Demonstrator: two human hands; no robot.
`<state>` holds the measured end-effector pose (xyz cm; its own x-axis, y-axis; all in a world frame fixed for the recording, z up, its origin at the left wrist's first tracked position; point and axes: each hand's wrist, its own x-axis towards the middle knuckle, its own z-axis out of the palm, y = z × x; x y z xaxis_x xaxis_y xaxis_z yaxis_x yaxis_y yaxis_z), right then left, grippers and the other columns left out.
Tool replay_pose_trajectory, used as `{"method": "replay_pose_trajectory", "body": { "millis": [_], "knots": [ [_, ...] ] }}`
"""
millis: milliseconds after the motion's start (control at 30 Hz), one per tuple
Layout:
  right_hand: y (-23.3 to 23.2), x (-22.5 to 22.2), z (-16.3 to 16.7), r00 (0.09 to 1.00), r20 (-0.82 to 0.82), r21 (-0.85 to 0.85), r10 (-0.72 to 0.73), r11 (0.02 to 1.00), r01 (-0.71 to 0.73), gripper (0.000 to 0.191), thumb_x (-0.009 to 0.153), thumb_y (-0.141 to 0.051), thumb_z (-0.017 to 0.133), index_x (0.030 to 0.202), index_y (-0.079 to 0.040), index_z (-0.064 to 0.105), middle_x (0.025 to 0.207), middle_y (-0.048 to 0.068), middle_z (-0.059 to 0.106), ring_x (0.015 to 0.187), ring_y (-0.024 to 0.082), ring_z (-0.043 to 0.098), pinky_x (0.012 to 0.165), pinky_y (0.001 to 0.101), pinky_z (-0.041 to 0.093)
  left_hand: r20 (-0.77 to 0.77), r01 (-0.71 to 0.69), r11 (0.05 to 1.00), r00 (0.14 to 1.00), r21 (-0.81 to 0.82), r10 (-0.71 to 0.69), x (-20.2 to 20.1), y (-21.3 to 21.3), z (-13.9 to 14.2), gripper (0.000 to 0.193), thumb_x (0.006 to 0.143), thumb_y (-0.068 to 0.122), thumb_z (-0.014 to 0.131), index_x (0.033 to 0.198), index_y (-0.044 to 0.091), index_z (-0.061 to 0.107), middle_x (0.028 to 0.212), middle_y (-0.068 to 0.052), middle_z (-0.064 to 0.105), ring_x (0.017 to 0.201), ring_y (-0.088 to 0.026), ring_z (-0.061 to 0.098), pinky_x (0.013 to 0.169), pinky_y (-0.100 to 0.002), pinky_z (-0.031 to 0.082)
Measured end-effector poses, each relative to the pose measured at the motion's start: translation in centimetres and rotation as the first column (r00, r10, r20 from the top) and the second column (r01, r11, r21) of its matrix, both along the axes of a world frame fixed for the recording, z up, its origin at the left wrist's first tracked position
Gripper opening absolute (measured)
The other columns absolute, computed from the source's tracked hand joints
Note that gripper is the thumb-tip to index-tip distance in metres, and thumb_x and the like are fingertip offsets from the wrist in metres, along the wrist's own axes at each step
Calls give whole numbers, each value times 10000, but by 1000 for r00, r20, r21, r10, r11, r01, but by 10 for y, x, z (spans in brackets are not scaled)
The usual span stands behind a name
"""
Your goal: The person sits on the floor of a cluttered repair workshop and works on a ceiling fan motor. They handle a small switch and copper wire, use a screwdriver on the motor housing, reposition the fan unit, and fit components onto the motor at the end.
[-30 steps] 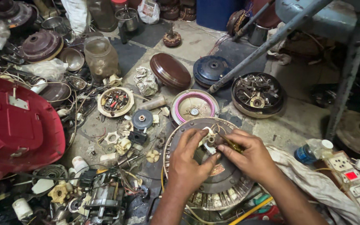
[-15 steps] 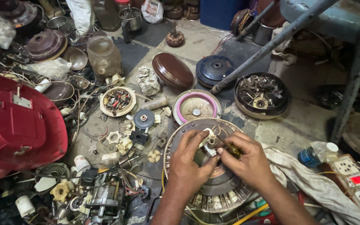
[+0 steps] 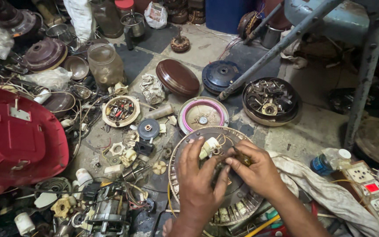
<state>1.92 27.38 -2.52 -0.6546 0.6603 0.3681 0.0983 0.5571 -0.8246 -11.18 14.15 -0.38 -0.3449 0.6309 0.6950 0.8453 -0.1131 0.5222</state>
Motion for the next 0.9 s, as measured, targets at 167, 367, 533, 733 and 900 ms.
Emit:
{"method": "replay_pose_trajectory", "body": {
  "millis": [167,367,533,733,900],
  "knots": [
    [1,1,-2,1000,6,6,15,1000,-16,148,852,-46,757,972,30,714,905,85,698,851,194,703,771,294,547,111,-9,1000,994,-5,9,5,5,-9,201,842,120,762,1029,59,721,1429,-233,533,1370,-458,479,1125,-536,385],
    [1,0,-3,999,-23,18,44,999,-43,148,856,-28,748,981,33,699,918,80,701,855,189,712,762,294,556,88,-74,997,993,-20,75,10,7,-15,177,854,110,743,1022,64,714,1420,-222,545,1349,-458,494,1123,-546,384],
    [-1,0,-1,998,-11,-47,68,997,-68,141,867,-35,739,996,19,718,909,74,703,846,189,715,757,294,561,49,-124,987,990,-105,130,13,3,-10,143,859,126,712,993,79,699,1415,-207,556,1370,-431,482,1124,-558,362],
    [-1,0,1,998,11,0,64,998,-64,133,868,-50,753,976,18,715,899,71,700,842,177,711,762,291,554,-160,-204,972,970,-114,185,13,6,-8,134,918,181,673,1022,97,677,1429,-182,550,1373,-400,479,1142,-595,310],
    [-2,0,0,999,-16,-45,40,998,-40,143,862,-48,754,977,28,715,919,79,702,871,182,707,786,296,554,49,-89,989,994,-120,95,12,1,-7,253,889,157,698,1121,57,693,1451,-227,529,1369,-431,471,1123,-550,337]
  ]
}}
